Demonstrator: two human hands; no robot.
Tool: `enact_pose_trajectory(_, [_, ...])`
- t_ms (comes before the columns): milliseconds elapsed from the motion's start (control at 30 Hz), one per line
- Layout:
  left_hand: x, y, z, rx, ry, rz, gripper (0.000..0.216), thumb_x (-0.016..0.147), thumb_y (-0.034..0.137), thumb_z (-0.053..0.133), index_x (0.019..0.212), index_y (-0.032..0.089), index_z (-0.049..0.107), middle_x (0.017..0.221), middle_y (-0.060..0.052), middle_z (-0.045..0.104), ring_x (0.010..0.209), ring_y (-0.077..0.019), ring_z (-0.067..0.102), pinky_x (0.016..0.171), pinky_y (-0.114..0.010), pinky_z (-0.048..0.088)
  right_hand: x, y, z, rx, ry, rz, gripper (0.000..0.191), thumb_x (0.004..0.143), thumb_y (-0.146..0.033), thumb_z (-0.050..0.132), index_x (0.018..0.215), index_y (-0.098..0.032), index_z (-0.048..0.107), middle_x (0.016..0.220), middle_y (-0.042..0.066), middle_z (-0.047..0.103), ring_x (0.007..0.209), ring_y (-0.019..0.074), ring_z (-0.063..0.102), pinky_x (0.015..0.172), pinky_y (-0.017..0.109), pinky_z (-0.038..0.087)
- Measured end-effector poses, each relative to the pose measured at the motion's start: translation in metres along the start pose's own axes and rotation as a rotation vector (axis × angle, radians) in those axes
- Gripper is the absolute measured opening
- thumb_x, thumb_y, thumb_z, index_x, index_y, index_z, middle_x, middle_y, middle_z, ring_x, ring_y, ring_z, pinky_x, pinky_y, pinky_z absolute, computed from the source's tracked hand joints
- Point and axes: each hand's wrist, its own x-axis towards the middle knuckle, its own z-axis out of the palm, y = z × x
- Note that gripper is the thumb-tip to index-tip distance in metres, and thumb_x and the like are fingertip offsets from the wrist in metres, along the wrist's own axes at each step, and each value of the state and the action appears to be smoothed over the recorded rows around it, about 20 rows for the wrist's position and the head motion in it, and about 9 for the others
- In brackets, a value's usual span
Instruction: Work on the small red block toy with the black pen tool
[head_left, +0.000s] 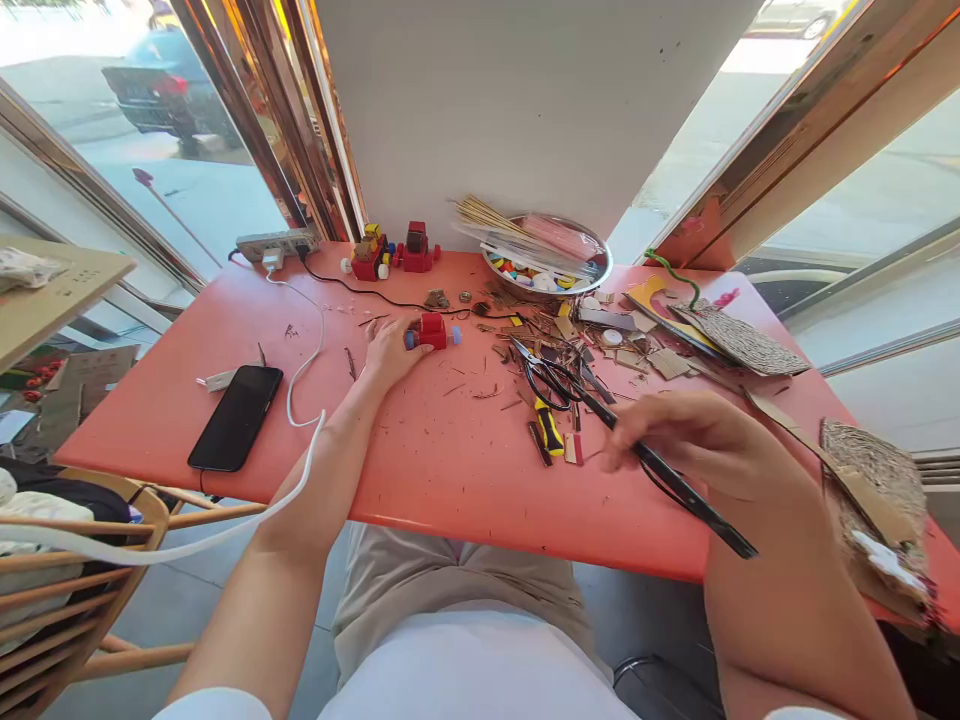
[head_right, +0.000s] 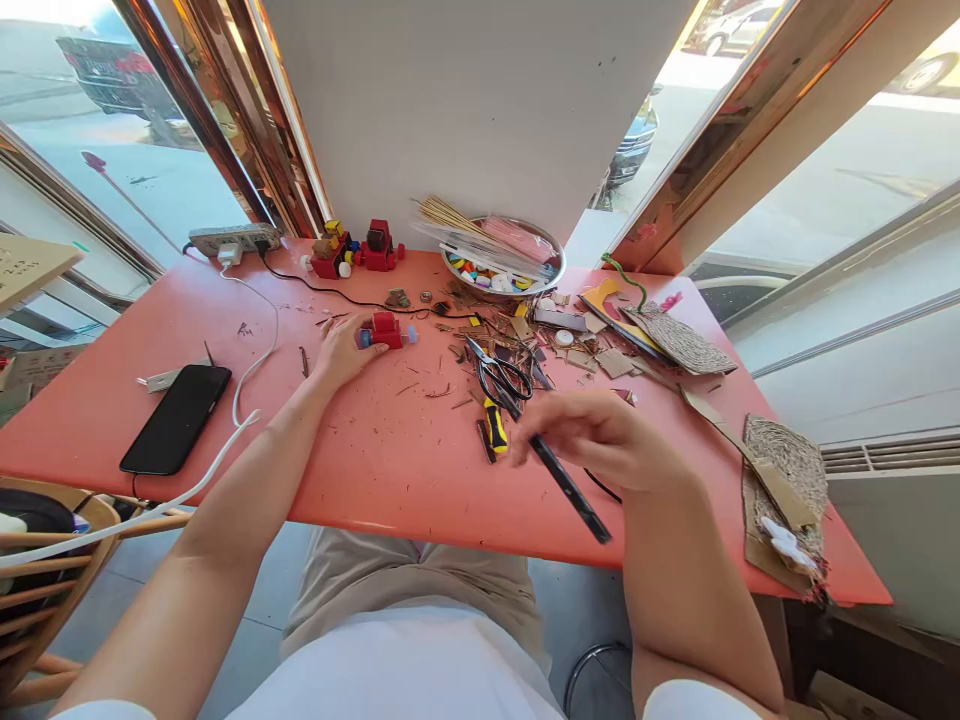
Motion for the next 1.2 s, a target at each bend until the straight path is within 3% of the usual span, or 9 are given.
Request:
enact_pose_trajectory(100, [-0.001,-0.001,0.001,-0.039,0.028,0.015,0.039,0.070,0.029,0.092,0.107,0.032,0.078,0.110,-0.006,0.085,0.111,-0.0357,0.076,0.116,-0.062,0.046,0.036,0.005,0.014,0.141,-0.226,0.003,0.050,0.076,-0.075,0.084,0.075,-0.028,0.067,0.067,0.002,0.071,0.057,0.0185,0.067,0.054,0.032,0.055])
enact_pose_trajectory(167, [-0.001,0.001,-0.001,-0.059,0.030,0.012,0.038,0.070,0.029,0.092,0.106,0.031,0.079,0.108,-0.006,0.085,0.108,-0.0348,0.077,0.116,-0.062,0.046,0.062,0.012,0.023,0.120,-0.155,-0.003,0.055,0.070,-0.071,0.089,0.071,-0.026,0.057,0.057,-0.005,0.060,0.048,0.0128,0.053,0.050,0.028,0.046])
enact_pose_trajectory(267, [-0.002,0.005,-0.007,-0.106,0.018,-0.008,0.040,0.071,0.031,0.090,0.109,0.029,0.079,0.107,-0.006,0.085,0.105,-0.0324,0.077,0.114,-0.059,0.050,0.097,0.024,0.036,-0.048,0.029,-0.064,0.063,0.079,-0.082,0.071,0.062,-0.025,0.048,0.052,-0.007,0.045,0.049,0.0099,0.039,0.050,0.026,0.034])
enact_pose_trajectory(433, [-0.009,0.014,-0.019,-0.313,-0.048,-0.004,0.038,0.076,0.034,0.085,0.111,0.025,0.077,0.106,-0.006,0.084,0.097,-0.0256,0.076,0.094,-0.043,0.060,0.131,0.040,0.065,0.052,0.197,-0.109,0.075,0.085,-0.098,0.039,0.081,-0.026,0.060,0.063,-0.003,0.057,0.051,0.0132,0.051,0.053,0.028,0.043])
enact_pose_trajectory(567, [-0.020,0.026,-0.024,-0.462,-0.057,-0.004,0.051,0.084,0.046,0.081,0.130,0.026,0.070,0.098,-0.004,0.079,0.084,-0.0204,0.074,0.077,-0.033,0.059,0.132,0.043,0.089,0.150,0.309,-0.182,0.063,0.089,-0.089,0.051,0.089,-0.027,0.060,0.073,0.000,0.067,0.063,0.0147,0.061,0.064,0.029,0.053])
enact_pose_trajectory(733, [-0.030,0.042,-0.031,-0.557,-0.070,0.106,0.064,0.093,0.053,0.073,0.151,0.031,0.056,0.105,-0.004,0.078,0.082,-0.0168,0.070,0.078,-0.030,0.057,0.116,0.048,0.107,0.133,0.416,-0.227,0.034,0.098,-0.054,0.056,0.078,-0.027,0.052,0.055,-0.008,0.049,0.046,0.0112,0.044,0.051,0.026,0.036])
enact_pose_trajectory(833, [-0.033,0.047,-0.036,-0.556,-0.050,0.157,0.063,0.095,0.054,0.073,0.151,0.030,0.056,0.100,-0.003,0.077,0.078,-0.0151,0.066,0.077,-0.029,0.056,0.109,0.054,0.109,0.070,0.440,-0.336,0.016,0.097,-0.037,0.061,0.085,-0.026,0.061,0.064,-0.005,0.059,0.053,0.0117,0.050,0.055,0.027,0.040])
enact_pose_trajectory(1033, [-0.035,0.052,-0.039,-0.535,-0.008,0.182,0.061,0.093,0.054,0.076,0.147,0.030,0.060,0.098,-0.002,0.076,0.077,-0.0143,0.066,0.077,-0.027,0.056,0.108,0.052,0.100,0.010,0.428,-0.387,0.028,0.104,-0.049,0.063,0.086,-0.028,0.070,0.059,-0.003,0.062,0.060,0.0167,0.061,0.066,0.032,0.051])
enact_pose_trajectory(1200, [-0.038,0.055,-0.039,-0.531,-0.045,0.159,0.061,0.090,0.042,0.080,0.147,0.031,0.061,0.096,0.000,0.073,0.075,-0.0132,0.062,0.078,-0.028,0.055,0.115,0.047,0.083,-0.259,0.475,-0.517,0.011,0.103,-0.034,0.068,0.100,-0.030,0.077,0.094,0.003,0.082,0.089,0.0214,0.076,0.092,0.038,0.056])
